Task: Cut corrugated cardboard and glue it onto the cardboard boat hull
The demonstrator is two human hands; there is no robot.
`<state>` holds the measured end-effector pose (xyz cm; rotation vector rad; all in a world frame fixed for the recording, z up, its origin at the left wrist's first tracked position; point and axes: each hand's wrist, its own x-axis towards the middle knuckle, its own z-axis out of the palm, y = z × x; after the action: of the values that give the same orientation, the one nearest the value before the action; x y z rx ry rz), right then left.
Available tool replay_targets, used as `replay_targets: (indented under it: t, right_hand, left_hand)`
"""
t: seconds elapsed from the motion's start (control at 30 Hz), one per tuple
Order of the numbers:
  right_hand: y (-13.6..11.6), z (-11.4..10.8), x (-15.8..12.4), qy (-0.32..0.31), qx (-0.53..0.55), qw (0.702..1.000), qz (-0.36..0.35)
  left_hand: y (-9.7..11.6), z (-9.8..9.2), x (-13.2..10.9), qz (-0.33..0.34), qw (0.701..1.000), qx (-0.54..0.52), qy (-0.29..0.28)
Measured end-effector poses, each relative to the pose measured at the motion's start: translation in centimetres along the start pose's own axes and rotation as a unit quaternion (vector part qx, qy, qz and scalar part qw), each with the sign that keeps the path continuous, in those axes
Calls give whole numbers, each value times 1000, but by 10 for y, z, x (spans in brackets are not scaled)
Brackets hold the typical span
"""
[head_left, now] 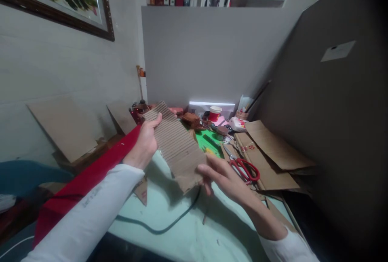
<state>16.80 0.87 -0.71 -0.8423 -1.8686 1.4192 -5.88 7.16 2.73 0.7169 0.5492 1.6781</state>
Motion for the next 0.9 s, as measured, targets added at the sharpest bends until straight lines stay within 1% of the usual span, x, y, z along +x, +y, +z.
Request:
replay_targets:
  t: [0.1,0.17,0.27,0.4,0.47,0.53,0.63,0.73,0.77,0.83,0.9]
  right_hand:
    - [-1,1,1,33,10,999,-3]
    - [-3,0,1,54,16,998,-11]
    - [-6,-5,0,74,29,996,-32]
    - [-7,-14,-1,82,77,992,-59]
    - [-5,-17,-1,84,109,988,-71]
    - [-4,-17,-1,89,135,984,-80]
    - [-4,-16,0,108,159,978,-86]
    - [-6,-13,2,141,179,970,-85]
    - [-7,-13,2,153,184,968,-82]
    - [-9,-13,3,163,193,965,-71]
    - [-11,-15,0,191,173,964,-60]
  left_hand:
    - [-7,12,-17,-75,995,2,-62]
    - [-9,20,-30,-120,989,7,-91]
    - [-5,28,-41,-125,986,-2,-110]
    - [4,29,-39,-124,986,15,-108]
    - [6,28,-37,-104,988,18,-115]
    - [5,28,-39,-86,988,19,-131]
    - [-2,29,-49,-102,982,39,-153]
    - [-10,33,-63,-146,967,102,-183]
    - [-11,36,-67,-164,951,164,-202]
    - [-12,41,-71,-178,936,223,-205]
    - [-12,45,-72,-184,933,240,-194]
